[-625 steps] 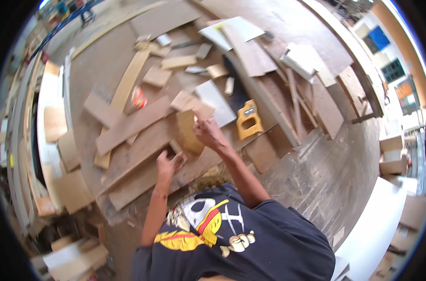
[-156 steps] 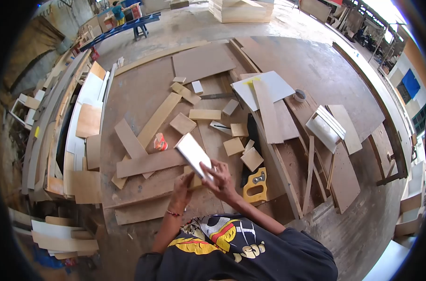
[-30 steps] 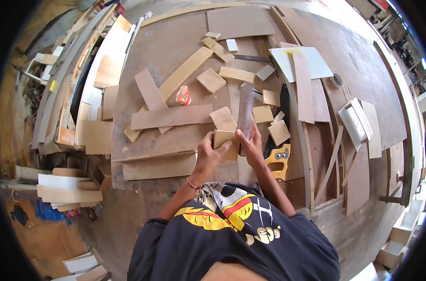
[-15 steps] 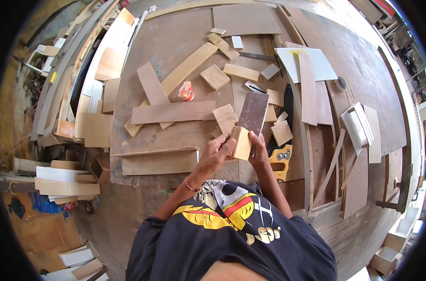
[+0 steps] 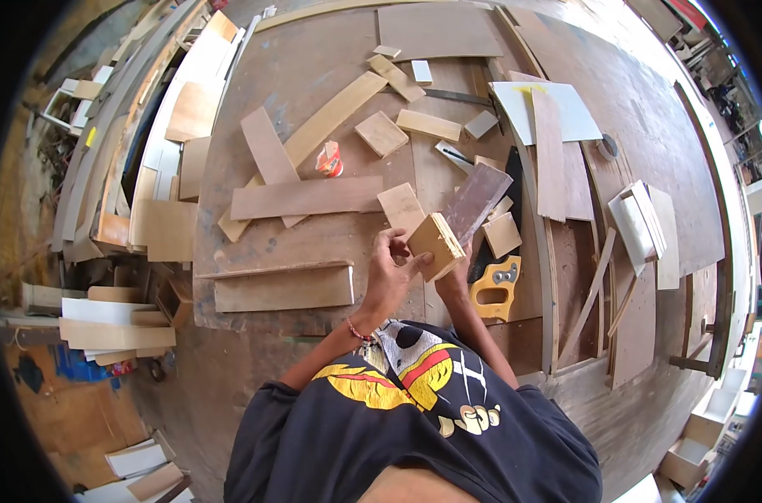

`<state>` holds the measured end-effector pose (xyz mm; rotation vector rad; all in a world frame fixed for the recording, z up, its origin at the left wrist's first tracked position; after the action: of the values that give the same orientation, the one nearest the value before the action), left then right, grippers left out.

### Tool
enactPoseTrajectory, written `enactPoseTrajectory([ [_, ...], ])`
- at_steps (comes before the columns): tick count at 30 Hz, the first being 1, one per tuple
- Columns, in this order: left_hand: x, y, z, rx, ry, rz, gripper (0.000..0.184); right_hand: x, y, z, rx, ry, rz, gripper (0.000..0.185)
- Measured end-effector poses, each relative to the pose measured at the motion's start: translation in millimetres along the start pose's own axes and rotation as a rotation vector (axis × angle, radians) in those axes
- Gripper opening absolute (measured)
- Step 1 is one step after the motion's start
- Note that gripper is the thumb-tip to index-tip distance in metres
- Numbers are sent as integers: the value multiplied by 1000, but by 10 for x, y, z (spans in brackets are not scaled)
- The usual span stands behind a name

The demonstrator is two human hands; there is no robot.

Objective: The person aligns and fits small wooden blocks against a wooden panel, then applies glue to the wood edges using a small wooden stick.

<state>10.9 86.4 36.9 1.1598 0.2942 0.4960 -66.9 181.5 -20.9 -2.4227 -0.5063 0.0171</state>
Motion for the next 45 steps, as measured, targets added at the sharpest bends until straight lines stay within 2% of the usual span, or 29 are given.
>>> enactPoseTrajectory([
  [2,8,-124,-56,251,70,147,41,8,19,9,213,-52,170,55],
  [3,-5,-140,-12,250,71,148,41,24,17,-47,211,-52,168,55],
  [5,5,-211,26,725,-392,453,44,80,-22,-171,304,-46,246,61],
  [8,14,-312,60,896,-465,441,44,34,23,-132,431,6,248,63],
  [10,-10,-291,84,907,-445,391,42,33,3,-154,468,0,275,65],
  [13,-61,-275,105,915,-439,284,39,-17,49,-74,605,-78,430,71],
  [15,-62,-258,112,910,-451,227,38,-10,25,-120,762,-66,471,80],
  [19,-60,-188,146,940,-421,298,37,35,-75,-275,854,-58,506,90],
  [21,-68,-209,169,973,-426,353,37,48,-137,-355,1089,-94,622,93],
  [27,-89,-123,206,1133,-437,511,37,96,-226,-507,1193,-179,695,89],
  [30,-108,-67,188,1107,-391,531,40,116,-265,-585,1256,-233,666,88],
  [32,-145,-227,157,995,-376,411,40,112,-272,-597,1261,-238,682,87],
  [33,-155,-240,145,995,-374,408,40,84,-264,-556,1277,-223,617,87],
  [35,-187,-268,161,747,-157,336,43,43,-297,-463,1209,-181,443,87],
  [36,-204,-291,175,747,-152,334,43,41,-347,-435,1151,-186,434,86],
  [38,-245,-336,278,378,88,233,46,46,-415,-303,1167,-155,408,83],
  [39,-256,-295,312,379,93,235,46,71,-469,-301,1114,-200,405,72],
  [40,-262,-217,382,203,198,232,47,134,-491,-328,1113,-203,402,72],
  [41,-271,-169,437,26,300,227,48,218,-512,-366,1237,-219,412,67],
  [43,-332,-220,446,-11,352,225,47,402,-497,-486,1390,-235,459,57],
  [45,-368,-204,433,-47,400,216,46,578,-430,-601,1570,-254,466,56],
])
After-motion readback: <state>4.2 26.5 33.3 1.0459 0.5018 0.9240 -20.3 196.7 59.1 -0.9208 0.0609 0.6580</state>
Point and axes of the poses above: each hand's wrist, its own x-axis away from the middle knuckle, its own z-axis out of the back of the hand, y = z × x, the point moved 2 cm from there along -x, towards the middle knuckle, and after that the axes turned 12 degrees about -x, right-handed, at the moved point
